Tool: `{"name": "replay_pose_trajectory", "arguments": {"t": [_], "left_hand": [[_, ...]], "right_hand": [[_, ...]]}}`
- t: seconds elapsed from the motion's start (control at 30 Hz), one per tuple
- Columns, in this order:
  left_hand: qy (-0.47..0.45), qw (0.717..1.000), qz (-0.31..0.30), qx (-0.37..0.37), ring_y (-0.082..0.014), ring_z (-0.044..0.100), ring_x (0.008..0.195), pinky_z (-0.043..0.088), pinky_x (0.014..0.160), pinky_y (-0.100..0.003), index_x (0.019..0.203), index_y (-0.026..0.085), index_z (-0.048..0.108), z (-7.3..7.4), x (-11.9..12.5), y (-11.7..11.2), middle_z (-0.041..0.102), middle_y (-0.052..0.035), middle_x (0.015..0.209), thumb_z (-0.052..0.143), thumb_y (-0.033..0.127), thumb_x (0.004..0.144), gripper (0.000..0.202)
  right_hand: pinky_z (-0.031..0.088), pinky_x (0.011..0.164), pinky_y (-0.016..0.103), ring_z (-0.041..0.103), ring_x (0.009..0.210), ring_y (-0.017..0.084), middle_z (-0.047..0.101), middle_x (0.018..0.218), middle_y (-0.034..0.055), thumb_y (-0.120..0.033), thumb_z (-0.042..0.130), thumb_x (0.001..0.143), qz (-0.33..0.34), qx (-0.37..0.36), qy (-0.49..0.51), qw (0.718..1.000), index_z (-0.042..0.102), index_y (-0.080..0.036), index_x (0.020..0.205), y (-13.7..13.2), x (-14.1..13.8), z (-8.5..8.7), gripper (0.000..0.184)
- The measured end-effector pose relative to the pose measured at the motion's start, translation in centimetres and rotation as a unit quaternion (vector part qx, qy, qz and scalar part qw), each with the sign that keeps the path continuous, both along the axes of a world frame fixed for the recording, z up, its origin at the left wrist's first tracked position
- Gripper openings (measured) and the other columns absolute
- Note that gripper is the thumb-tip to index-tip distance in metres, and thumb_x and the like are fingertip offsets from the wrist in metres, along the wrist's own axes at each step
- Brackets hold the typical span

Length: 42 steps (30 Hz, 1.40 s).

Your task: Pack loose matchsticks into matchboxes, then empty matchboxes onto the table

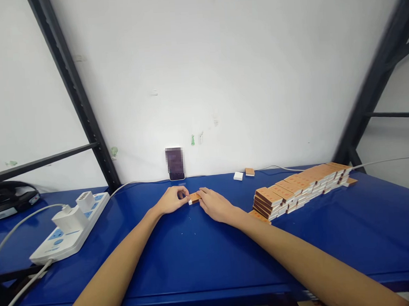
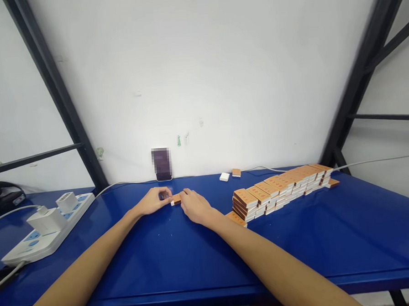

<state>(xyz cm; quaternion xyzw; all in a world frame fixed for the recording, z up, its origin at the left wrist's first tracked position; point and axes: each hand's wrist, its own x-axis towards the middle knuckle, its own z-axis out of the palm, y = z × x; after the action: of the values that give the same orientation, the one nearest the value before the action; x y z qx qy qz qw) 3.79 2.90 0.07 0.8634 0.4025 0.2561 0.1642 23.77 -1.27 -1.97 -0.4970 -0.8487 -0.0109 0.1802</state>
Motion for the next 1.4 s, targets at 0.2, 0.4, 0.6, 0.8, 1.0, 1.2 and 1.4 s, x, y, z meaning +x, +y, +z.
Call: {"name": "replay_pose_trajectory", "arguments": {"t": [0.2,0.4,0.6,0.8,1.0,1.2,1.4], "left_hand": [[0.008,0.999,0.010,0.037,-0.0195,0.062,0.083,0.047,0.078,-0.030,0.097,0.022,0.068,-0.9,-0.3,-0.8,0.070,-0.0025,0.095,0.056,0.039,0.080,0.026],[0.046,0.997,0.016,0.067,-0.0229,0.060,0.093,0.045,0.089,-0.036,0.107,0.022,0.065,-1.1,-0.3,-0.8,0.068,-0.0042,0.109,0.049,0.035,0.085,0.030],[0.039,0.997,0.012,0.060,-0.0246,0.058,0.097,0.042,0.093,-0.038,0.113,0.024,0.064,-1.0,-0.6,-0.3,0.067,-0.0038,0.114,0.049,0.035,0.086,0.033],[0.016,0.999,0.010,0.051,-0.0253,0.058,0.104,0.041,0.097,-0.040,0.113,0.026,0.067,-1.2,-1.2,0.0,0.067,-0.0031,0.118,0.050,0.038,0.086,0.034],[0.045,0.997,0.018,0.060,-0.0253,0.058,0.107,0.041,0.097,-0.039,0.113,0.025,0.067,-1.2,-1.1,-0.1,0.067,-0.0035,0.118,0.048,0.035,0.086,0.034],[0.040,0.996,0.014,0.074,-0.0258,0.057,0.111,0.041,0.100,-0.040,0.108,0.024,0.069,-1.5,-1.2,0.6,0.067,-0.0047,0.119,0.054,0.038,0.083,0.032],[0.005,0.998,0.009,0.060,-0.0268,0.062,0.106,0.045,0.097,-0.038,0.105,0.024,0.071,-1.5,-1.1,0.9,0.070,-0.0052,0.114,0.056,0.043,0.082,0.034]], "right_hand": [[0.041,0.078,0.030,0.061,0.095,0.020,0.063,0.107,0.0094,-0.020,0.036,0.095,-0.008,-0.007,0.001,1.000,0.048,-0.017,0.116,0.2,0.1,0.5,0.024],[0.041,0.074,0.028,0.061,0.093,0.019,0.060,0.111,0.0104,-0.019,0.033,0.098,-0.003,0.001,-0.023,1.000,0.052,-0.019,0.117,0.2,0.1,0.6,0.027],[0.043,0.070,0.029,0.063,0.090,0.020,0.060,0.109,0.0111,-0.012,0.036,0.095,-0.045,-0.007,-0.059,0.997,0.054,-0.017,0.113,0.4,0.9,1.1,0.026],[0.045,0.075,0.030,0.062,0.100,0.024,0.060,0.112,0.0142,0.001,0.042,0.086,-0.122,-0.033,-0.113,0.986,0.052,-0.014,0.116,-0.3,1.5,2.0,0.035],[0.047,0.078,0.035,0.062,0.101,0.027,0.061,0.112,0.0177,0.001,0.040,0.086,-0.145,-0.038,-0.117,0.982,0.050,-0.010,0.118,-0.5,1.6,2.0,0.035],[0.048,0.077,0.033,0.063,0.101,0.026,0.056,0.118,0.0168,-0.002,0.044,0.085,-0.133,-0.034,-0.117,0.984,0.048,-0.012,0.121,-0.6,1.5,1.9,0.038],[0.049,0.076,0.031,0.062,0.100,0.025,0.053,0.119,0.0157,-0.007,0.049,0.086,-0.144,-0.032,-0.110,0.983,0.047,-0.015,0.121,-0.8,0.9,2.0,0.036]]}}
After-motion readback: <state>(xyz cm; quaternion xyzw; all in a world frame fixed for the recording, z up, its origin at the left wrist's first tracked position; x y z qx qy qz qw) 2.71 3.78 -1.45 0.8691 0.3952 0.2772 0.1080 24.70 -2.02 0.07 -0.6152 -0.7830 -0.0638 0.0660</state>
